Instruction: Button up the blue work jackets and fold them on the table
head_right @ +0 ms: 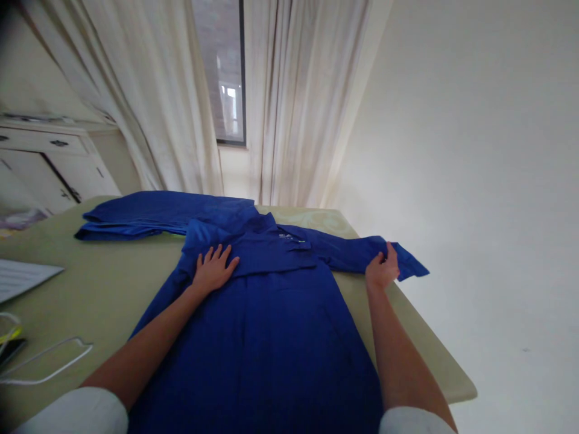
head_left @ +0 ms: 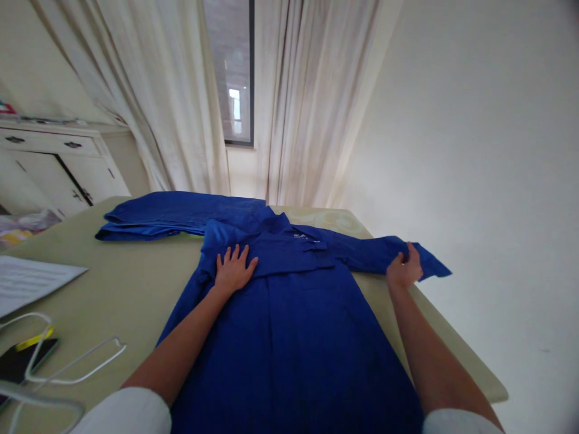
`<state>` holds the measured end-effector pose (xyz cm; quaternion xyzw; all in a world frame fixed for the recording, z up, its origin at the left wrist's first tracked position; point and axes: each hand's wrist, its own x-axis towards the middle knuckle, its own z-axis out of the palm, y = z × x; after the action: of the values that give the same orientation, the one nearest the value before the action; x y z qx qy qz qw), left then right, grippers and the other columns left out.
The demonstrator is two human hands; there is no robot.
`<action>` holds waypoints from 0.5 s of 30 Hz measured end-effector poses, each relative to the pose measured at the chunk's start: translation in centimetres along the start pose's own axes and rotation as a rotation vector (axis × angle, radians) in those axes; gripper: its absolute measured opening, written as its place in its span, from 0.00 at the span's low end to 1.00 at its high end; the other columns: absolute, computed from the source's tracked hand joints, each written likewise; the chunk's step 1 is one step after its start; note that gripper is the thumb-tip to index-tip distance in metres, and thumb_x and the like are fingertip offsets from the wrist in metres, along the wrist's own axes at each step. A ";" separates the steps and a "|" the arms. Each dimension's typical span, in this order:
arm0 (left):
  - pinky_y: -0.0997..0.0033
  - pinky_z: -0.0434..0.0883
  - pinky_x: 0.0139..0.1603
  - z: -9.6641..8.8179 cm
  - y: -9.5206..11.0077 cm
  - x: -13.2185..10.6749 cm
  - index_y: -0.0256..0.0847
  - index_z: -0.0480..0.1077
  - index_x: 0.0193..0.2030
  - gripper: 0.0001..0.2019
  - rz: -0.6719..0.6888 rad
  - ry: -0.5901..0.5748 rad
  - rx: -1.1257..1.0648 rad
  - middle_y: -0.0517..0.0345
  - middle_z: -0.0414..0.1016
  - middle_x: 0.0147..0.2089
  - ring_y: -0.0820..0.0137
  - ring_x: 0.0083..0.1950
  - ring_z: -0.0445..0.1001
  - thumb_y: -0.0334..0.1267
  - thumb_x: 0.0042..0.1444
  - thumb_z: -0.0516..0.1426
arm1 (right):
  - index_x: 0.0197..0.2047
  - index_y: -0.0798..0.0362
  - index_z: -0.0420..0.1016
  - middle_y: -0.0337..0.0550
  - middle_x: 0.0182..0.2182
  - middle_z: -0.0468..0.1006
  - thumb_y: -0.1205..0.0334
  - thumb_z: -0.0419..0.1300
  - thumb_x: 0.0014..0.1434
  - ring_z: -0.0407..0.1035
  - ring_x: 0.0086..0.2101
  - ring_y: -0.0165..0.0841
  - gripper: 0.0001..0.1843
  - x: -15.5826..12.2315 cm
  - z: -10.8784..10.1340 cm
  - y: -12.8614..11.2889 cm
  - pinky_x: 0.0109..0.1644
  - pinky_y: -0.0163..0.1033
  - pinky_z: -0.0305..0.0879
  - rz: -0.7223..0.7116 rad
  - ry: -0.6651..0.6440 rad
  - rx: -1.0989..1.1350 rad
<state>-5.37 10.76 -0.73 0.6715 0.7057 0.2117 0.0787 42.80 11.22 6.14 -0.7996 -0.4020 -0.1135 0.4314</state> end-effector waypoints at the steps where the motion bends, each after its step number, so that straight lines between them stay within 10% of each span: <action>1: 0.29 0.40 0.76 0.1 -0.2 -0.1 0.44 0.62 0.76 0.37 0.006 0.018 -0.032 0.38 0.55 0.79 0.37 0.80 0.48 0.62 0.68 0.49 | 0.75 0.61 0.60 0.60 0.68 0.69 0.66 0.43 0.70 0.64 0.67 0.47 0.32 -1.0 0.2 -2.7 0.71 0.53 0.61 -0.100 -0.014 0.042; 5: 0.36 0.46 0.78 0.3 -0.7 0.1 0.41 0.65 0.74 0.35 0.059 0.195 -0.325 0.38 0.64 0.75 0.47 0.77 0.60 0.61 0.71 0.44 | 0.73 0.51 0.66 0.53 0.66 0.72 0.67 0.44 0.71 0.62 0.68 0.43 0.30 -8.1 2.6 -12.2 0.75 0.54 0.57 -0.588 -0.262 0.371; 9: 0.48 0.70 0.68 -0.4 -2.6 0.8 0.34 0.67 0.69 0.45 -0.049 0.264 -0.903 0.37 0.78 0.62 0.55 0.67 0.75 0.62 0.71 0.25 | 0.69 0.47 0.68 0.48 0.68 0.71 0.72 0.47 0.69 0.65 0.67 0.37 0.29 -16.6 6.2 -15.2 0.74 0.51 0.61 -1.069 -0.713 0.601; 15: 0.55 0.67 0.72 -1.0 -3.2 1.7 0.33 0.74 0.60 0.32 -0.258 0.324 -0.965 0.39 0.77 0.62 0.53 0.68 0.73 0.61 0.65 0.57 | 0.68 0.49 0.67 0.54 0.71 0.66 0.59 0.55 0.72 0.71 0.62 0.41 0.23 -19.2 7.5 -13.8 0.69 0.52 0.67 -0.995 -0.810 0.448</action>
<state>-8.88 12.19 -0.82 0.4251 0.6080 0.6025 0.2943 18.83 10.78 -0.28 -0.3902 -0.8657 0.0962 0.2983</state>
